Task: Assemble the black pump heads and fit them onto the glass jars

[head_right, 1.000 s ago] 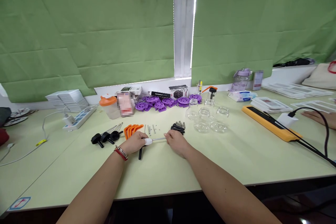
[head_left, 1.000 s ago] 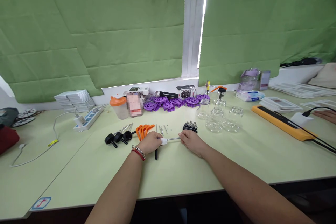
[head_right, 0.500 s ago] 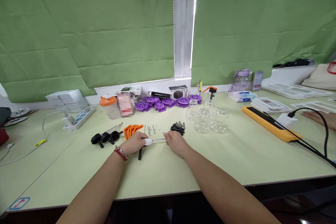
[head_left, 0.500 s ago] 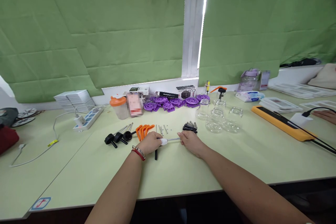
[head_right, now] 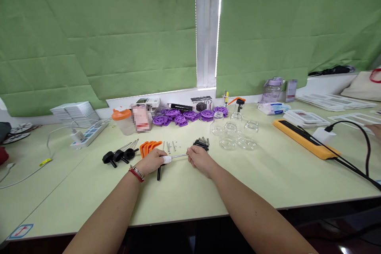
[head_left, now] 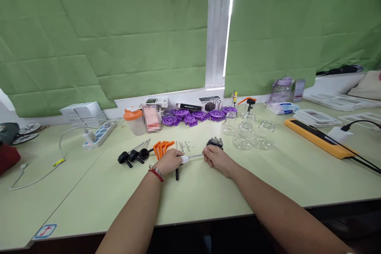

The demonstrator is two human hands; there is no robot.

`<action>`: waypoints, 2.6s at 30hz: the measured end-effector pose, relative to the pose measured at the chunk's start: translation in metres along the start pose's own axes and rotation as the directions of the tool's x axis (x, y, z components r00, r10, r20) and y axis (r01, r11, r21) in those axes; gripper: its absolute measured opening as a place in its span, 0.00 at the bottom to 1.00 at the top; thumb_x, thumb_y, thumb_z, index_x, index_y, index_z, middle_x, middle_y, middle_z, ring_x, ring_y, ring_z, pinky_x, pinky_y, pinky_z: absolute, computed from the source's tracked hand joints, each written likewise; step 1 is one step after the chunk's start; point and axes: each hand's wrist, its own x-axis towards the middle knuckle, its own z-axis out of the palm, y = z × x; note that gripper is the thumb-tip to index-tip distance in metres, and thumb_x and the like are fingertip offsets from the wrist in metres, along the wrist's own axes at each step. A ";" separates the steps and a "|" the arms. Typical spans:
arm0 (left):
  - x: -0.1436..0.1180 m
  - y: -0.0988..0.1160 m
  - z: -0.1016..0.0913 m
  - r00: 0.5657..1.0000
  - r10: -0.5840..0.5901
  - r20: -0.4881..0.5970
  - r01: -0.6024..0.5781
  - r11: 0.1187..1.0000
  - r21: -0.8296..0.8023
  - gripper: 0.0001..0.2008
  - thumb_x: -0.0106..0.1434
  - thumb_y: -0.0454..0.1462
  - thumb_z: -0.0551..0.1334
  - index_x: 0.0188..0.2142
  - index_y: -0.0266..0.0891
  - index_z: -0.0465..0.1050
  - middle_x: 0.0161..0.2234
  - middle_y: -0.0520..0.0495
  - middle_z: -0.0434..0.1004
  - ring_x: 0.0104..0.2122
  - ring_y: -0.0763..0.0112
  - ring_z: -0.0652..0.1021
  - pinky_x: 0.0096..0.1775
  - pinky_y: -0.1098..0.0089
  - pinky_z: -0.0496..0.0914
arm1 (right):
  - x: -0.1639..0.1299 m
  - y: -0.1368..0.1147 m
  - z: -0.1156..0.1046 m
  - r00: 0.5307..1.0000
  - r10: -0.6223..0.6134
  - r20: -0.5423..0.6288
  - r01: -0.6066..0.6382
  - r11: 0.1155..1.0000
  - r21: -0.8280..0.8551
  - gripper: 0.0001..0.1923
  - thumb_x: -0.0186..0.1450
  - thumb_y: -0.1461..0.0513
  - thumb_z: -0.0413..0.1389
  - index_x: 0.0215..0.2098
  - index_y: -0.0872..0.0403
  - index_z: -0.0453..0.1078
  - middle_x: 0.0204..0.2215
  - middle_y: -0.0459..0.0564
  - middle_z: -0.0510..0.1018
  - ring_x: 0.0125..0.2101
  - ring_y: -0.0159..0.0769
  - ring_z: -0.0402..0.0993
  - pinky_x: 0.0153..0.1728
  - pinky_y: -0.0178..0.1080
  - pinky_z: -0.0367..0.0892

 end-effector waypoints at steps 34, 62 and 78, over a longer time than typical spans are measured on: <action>-0.001 0.003 0.000 1.000 0.003 -0.002 -0.003 1.000 -0.006 0.19 0.47 0.50 0.63 0.18 0.36 0.67 0.17 0.56 0.50 0.21 0.75 0.54 0.25 0.71 0.50 | -0.002 0.001 -0.004 0.998 -0.045 0.041 0.045 0.999 -0.015 0.10 0.59 0.56 0.55 0.32 0.53 0.60 0.22 0.41 0.67 0.18 0.24 0.57 0.21 0.31 0.53; -0.004 0.007 -0.001 1.000 -0.013 0.004 0.013 1.000 -0.023 0.19 0.47 0.51 0.63 0.18 0.37 0.66 0.17 0.56 0.50 0.20 0.76 0.53 0.24 0.71 0.48 | -0.004 -0.005 -0.001 1.000 0.008 0.004 -0.007 0.999 -0.042 0.16 0.63 0.51 0.50 0.26 0.55 0.60 0.18 0.42 0.65 0.16 0.24 0.56 0.19 0.32 0.50; -0.001 0.002 -0.001 1.000 0.001 0.008 -0.001 1.000 -0.002 0.17 0.48 0.48 0.63 0.19 0.36 0.68 0.18 0.56 0.49 0.21 0.76 0.53 0.24 0.71 0.49 | -0.003 0.001 -0.004 0.999 -0.027 0.040 0.029 0.997 -0.066 0.13 0.62 0.54 0.52 0.27 0.54 0.60 0.20 0.42 0.67 0.18 0.24 0.57 0.22 0.32 0.52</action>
